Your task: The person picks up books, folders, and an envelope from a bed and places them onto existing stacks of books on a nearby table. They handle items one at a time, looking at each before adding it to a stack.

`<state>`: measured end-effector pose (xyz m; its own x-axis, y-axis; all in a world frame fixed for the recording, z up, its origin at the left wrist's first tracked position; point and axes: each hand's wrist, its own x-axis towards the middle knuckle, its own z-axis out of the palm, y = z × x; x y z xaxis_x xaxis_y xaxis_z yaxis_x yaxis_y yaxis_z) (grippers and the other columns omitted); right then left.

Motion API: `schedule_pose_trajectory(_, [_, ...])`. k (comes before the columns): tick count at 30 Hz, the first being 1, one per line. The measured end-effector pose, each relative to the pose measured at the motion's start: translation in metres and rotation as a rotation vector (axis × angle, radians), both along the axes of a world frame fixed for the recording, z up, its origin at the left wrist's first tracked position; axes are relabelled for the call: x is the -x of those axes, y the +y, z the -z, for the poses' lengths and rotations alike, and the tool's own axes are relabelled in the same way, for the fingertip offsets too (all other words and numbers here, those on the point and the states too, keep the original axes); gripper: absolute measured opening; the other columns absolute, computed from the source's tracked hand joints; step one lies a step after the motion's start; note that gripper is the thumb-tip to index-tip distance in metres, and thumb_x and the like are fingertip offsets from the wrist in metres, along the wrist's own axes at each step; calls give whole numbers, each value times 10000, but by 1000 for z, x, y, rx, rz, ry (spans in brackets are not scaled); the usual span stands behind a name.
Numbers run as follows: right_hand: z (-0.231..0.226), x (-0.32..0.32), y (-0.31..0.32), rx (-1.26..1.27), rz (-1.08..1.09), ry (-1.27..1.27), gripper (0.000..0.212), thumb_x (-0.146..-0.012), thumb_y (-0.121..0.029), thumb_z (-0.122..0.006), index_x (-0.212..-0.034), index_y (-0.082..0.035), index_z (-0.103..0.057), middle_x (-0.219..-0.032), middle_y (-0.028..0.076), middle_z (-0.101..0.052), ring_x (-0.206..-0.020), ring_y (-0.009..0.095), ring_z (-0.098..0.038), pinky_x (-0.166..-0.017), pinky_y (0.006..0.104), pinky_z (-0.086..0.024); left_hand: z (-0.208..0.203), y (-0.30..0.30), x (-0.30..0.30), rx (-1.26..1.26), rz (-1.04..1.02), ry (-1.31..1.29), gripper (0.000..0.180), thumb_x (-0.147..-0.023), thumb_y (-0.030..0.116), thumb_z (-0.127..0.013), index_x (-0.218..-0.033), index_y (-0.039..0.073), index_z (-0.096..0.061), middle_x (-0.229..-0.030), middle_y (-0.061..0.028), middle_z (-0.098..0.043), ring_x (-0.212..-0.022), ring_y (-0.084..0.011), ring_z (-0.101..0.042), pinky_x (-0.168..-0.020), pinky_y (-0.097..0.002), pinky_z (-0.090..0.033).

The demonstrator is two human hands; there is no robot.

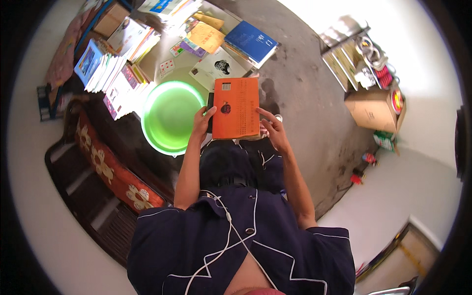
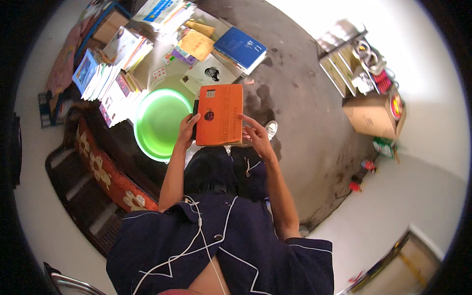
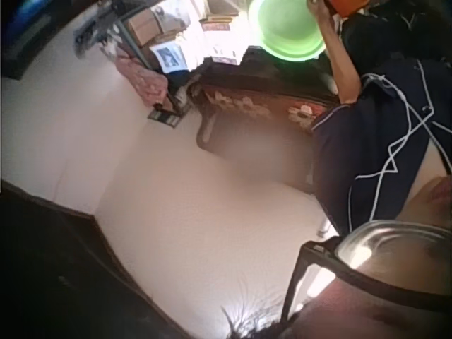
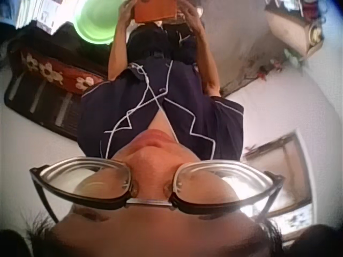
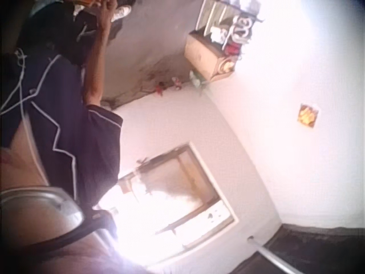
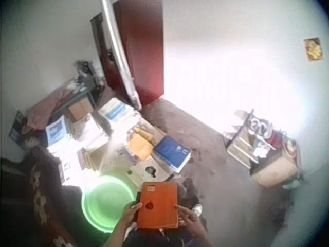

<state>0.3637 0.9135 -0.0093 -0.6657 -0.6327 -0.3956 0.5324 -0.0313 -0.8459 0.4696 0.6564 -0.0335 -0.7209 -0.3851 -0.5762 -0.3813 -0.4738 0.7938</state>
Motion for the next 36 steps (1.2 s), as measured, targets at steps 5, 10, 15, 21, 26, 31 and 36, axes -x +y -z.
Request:
schedule_pose_trajectory(5, [-5,92,21,63,-386,42,479,-955,20,-453,-1426,-64,-418,-1157,106,-656,-999,137,-621,-854,283,-503,-2,42,36,-38,-230,-44,488,-849,353,-697,-1111,-36,-561,-1003,-110,-649,-887,-174,-643,-780,-302,-525])
schedule_pose_trajectory(10, [-8,151,36,143,-527,-14,539,-918,61,-497,-1434,-64,-407,-1098,109,-680,-999,103,-587,-872,259,-470,-8,89,59,-98,-451,-40,568,-847,389,-683,-1194,-34,-531,-1069,-121,-637,-940,-194,-648,-774,-324,-550])
schedule_pose_trajectory(15, [-16,190,30,94,-695,243,531,-850,93,-548,-1357,-55,-505,-1147,94,-634,-982,146,-591,-893,276,-458,1,114,72,-175,-545,46,586,-839,382,-690,-1220,-35,-534,-1097,-117,-642,-927,-194,-660,-786,-333,-551])
schedule_pose_trajectory(21, [-18,233,-11,-37,-700,1039,631,-662,85,-695,-1234,-177,-638,-979,105,-533,-879,261,-506,-875,334,-452,19,114,97,-198,-609,50,553,-844,361,-681,-1200,-43,-552,-1102,-122,-644,-935,-200,-658,-793,-339,-548])
schedule_pose_trajectory(26, [-16,269,-49,60,-732,1261,638,-609,42,-745,-1190,-202,-644,-1192,67,-534,-1174,311,-455,-1015,419,-402,16,98,132,-195,-672,119,537,-869,366,-663,-1189,-50,-552,-1110,-121,-640,-971,-194,-644,-843,-336,-531])
schedule_pose_trajectory(31, [2,298,-78,268,-869,1212,492,-623,-14,-756,-1091,-79,-615,-1319,77,-558,-1304,301,-436,-1132,492,-279,32,78,150,-69,-634,78,490,-919,406,-625,-1112,-41,-567,-979,-76,-634,-866,-133,-615,-740,-275,-504])
schedule_pose_trajectory(36, [-15,310,-108,212,-741,1134,358,-762,-49,-707,-1107,-47,-610,-1162,115,-638,-1163,264,-567,-1082,456,-356,35,75,162,233,-731,-104,308,-906,289,-658,-1008,4,-601,-845,-38,-625,-749,-97,-583,-654,-268,-478])
